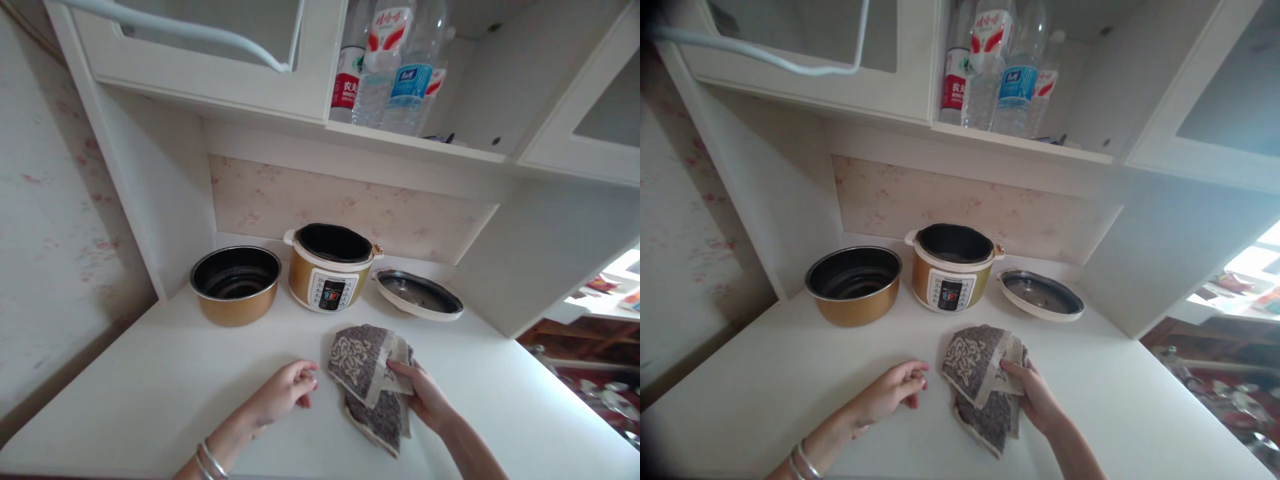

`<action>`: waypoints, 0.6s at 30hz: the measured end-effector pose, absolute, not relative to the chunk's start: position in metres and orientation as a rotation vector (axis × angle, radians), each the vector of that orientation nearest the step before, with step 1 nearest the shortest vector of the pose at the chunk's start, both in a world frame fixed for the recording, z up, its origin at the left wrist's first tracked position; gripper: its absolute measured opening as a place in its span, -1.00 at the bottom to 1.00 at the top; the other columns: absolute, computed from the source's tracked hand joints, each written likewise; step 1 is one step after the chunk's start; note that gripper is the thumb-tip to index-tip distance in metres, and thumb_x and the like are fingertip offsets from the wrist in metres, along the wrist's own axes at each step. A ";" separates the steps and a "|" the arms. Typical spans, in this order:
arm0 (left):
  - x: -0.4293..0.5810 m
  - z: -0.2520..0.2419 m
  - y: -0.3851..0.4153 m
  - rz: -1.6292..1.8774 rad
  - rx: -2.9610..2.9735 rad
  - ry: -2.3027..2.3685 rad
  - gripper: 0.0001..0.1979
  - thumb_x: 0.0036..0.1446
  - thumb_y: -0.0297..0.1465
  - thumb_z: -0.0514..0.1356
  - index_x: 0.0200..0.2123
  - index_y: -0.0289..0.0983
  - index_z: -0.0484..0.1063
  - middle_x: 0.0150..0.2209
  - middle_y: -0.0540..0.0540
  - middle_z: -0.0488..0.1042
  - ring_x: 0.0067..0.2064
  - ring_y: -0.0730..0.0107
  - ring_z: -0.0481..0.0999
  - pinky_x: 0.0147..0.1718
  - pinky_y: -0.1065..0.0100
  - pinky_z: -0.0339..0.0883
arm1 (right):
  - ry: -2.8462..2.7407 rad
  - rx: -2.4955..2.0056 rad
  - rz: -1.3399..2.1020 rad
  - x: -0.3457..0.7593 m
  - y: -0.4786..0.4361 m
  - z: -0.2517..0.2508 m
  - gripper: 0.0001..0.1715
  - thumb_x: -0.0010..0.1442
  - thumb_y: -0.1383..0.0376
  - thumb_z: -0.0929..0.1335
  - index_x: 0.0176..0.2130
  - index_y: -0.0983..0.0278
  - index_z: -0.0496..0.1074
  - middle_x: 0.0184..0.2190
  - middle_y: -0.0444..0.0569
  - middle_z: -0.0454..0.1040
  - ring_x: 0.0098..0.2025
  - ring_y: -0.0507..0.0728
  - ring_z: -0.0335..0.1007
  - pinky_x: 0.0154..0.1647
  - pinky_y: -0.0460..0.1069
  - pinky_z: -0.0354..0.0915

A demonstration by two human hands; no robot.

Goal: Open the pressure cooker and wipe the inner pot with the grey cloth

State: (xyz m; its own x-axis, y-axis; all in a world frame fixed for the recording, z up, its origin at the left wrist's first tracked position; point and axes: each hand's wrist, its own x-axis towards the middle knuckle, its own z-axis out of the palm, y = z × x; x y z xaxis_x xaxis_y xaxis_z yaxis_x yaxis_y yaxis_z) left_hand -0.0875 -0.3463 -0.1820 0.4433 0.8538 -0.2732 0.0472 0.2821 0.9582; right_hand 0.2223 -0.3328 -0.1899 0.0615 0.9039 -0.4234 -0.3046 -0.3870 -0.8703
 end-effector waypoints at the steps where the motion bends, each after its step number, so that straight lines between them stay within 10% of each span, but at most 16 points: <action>1: -0.094 -0.182 -0.346 0.703 1.163 0.994 -0.56 0.11 -0.20 0.16 0.02 -0.30 0.36 -0.20 -0.11 0.42 -0.33 0.41 0.43 -0.24 0.31 0.29 | -0.700 -1.356 1.517 0.227 -0.332 -0.188 -0.44 -0.10 0.25 0.50 -0.09 0.22 0.34 -0.31 -0.04 0.58 -0.35 0.16 0.53 -0.30 0.02 0.43; 7: -0.144 -0.167 -0.341 0.967 1.136 1.215 -0.65 0.08 -0.25 0.17 -0.09 -0.30 0.40 -0.35 -0.02 0.42 -0.40 0.44 0.39 -0.31 0.36 0.26 | -0.910 -1.635 1.263 0.260 -0.312 -0.176 -0.29 -0.10 0.16 0.47 0.05 0.15 0.30 -0.15 0.00 0.54 -0.18 0.20 0.50 -0.23 0.05 0.41; 12: -0.205 -0.156 -0.328 1.317 1.083 1.488 -0.67 0.01 -0.25 0.21 -0.14 -0.24 0.41 -0.37 0.03 0.41 -0.40 0.44 0.38 -0.30 0.35 0.27 | -1.317 -1.840 0.530 0.245 -0.278 -0.149 -0.56 -0.10 0.12 0.41 -0.16 0.15 0.46 -0.15 -0.01 0.52 -0.10 0.23 0.43 -0.03 0.11 0.30; 18: -0.272 -0.149 -0.294 1.799 0.965 1.714 -0.63 -0.01 -0.21 0.21 -0.12 -0.22 0.43 -0.13 -0.06 0.45 -0.22 0.35 0.46 -0.19 0.31 0.36 | -1.612 -1.304 1.100 0.116 -0.252 -0.126 -0.67 -0.05 0.10 0.45 -0.25 0.16 0.54 -0.28 -0.06 0.55 -0.26 0.17 0.41 -0.10 0.09 0.31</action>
